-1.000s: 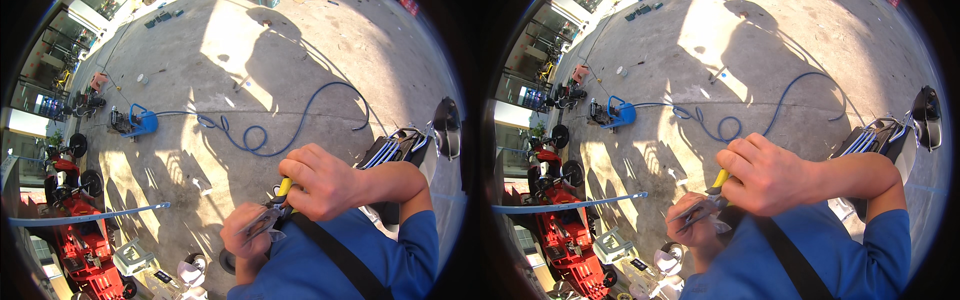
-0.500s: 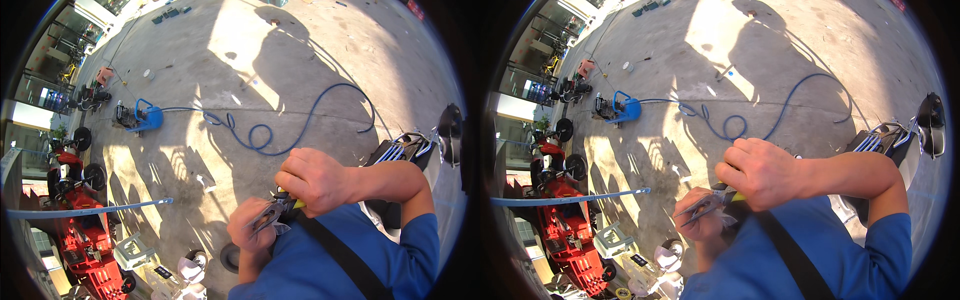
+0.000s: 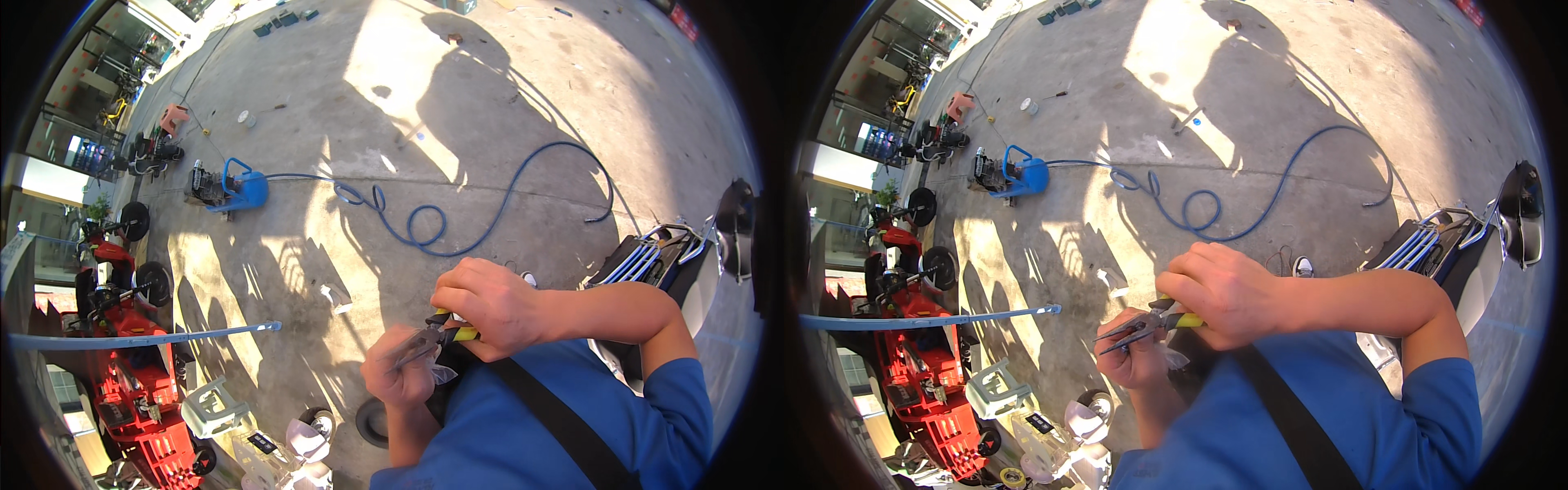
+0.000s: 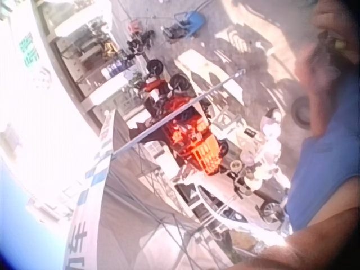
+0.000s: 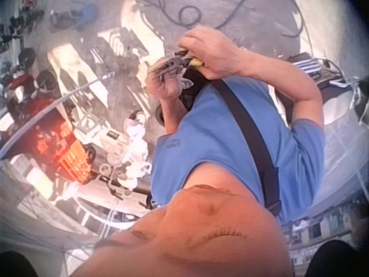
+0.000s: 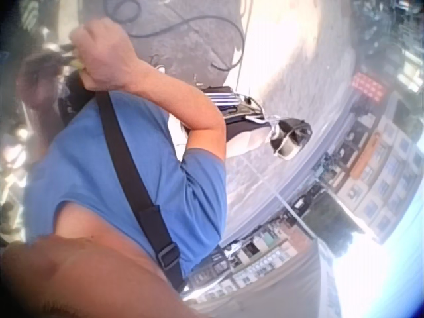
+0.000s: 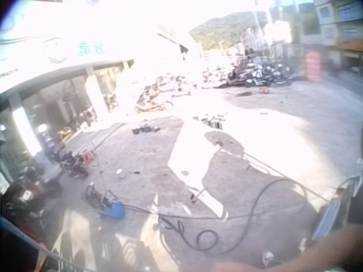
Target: The person uses pliers to strip and twist wires, then uses a screwdriver to tighten screws on the rear seat area of a scooter. The person walks around the workshop area, picks up a cardboard box, and places tools into a cabinet.
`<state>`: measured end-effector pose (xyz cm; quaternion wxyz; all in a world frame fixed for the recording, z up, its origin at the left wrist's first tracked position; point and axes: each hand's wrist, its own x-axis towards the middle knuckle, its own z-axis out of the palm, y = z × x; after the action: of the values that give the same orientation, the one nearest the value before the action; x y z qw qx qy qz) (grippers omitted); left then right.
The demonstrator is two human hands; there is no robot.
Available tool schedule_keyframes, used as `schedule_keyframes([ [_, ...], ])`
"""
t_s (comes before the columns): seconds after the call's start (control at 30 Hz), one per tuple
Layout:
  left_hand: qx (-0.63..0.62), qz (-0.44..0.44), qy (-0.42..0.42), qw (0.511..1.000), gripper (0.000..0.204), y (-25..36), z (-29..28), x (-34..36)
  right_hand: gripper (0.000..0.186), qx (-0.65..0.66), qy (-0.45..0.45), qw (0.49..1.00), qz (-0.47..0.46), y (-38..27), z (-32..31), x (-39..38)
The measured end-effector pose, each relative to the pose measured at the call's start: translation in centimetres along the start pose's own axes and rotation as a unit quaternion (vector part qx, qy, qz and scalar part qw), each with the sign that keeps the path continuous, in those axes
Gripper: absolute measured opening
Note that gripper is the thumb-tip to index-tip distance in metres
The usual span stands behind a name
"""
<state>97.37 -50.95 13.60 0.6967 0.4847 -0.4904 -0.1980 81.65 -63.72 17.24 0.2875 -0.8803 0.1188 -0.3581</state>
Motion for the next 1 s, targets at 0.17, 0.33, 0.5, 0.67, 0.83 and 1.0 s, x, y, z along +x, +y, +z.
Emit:
schedule_keyframes([
  [0.17, 0.031, 0.049, 0.025, 0.998, 0.010, 0.7, 0.1, -0.2, 0.025, -0.081, 0.003, 0.993, -0.084, -1.1, -2.0, 0.0],
  [0.33, 0.045, 0.037, 0.002, 0.998, 0.012, 1.2, 0.1, 0.0, 0.019, -0.120, -0.016, 0.988, -0.091, -1.8, -2.8, 0.5],
  [0.5, 0.034, 0.025, -0.013, 0.999, 0.022, 1.3, 0.7, 0.4, 0.019, -0.133, -0.013, 0.987, -0.086, -1.7, -2.8, 0.3],
  [0.67, 0.068, -0.066, -0.070, 0.993, 0.013, 0.9, 1.0, 0.1, 0.035, -0.033, -0.024, 0.999, 0.012, -0.6, -2.0, -2.1],
  [0.83, 0.001, -0.269, -0.162, 0.950, 0.011, -5.6, 4.5, -0.6, 0.052, -0.012, -0.083, 0.972, 0.219, 3.6, -0.9, -8.8],
  [1.0, 0.031, -0.426, -0.389, 0.816, 0.013, -14.7, 9.2, -3.0, 0.044, 0.044, -0.069, 0.870, 0.486, 7.0, 2.7, -19.7],
])
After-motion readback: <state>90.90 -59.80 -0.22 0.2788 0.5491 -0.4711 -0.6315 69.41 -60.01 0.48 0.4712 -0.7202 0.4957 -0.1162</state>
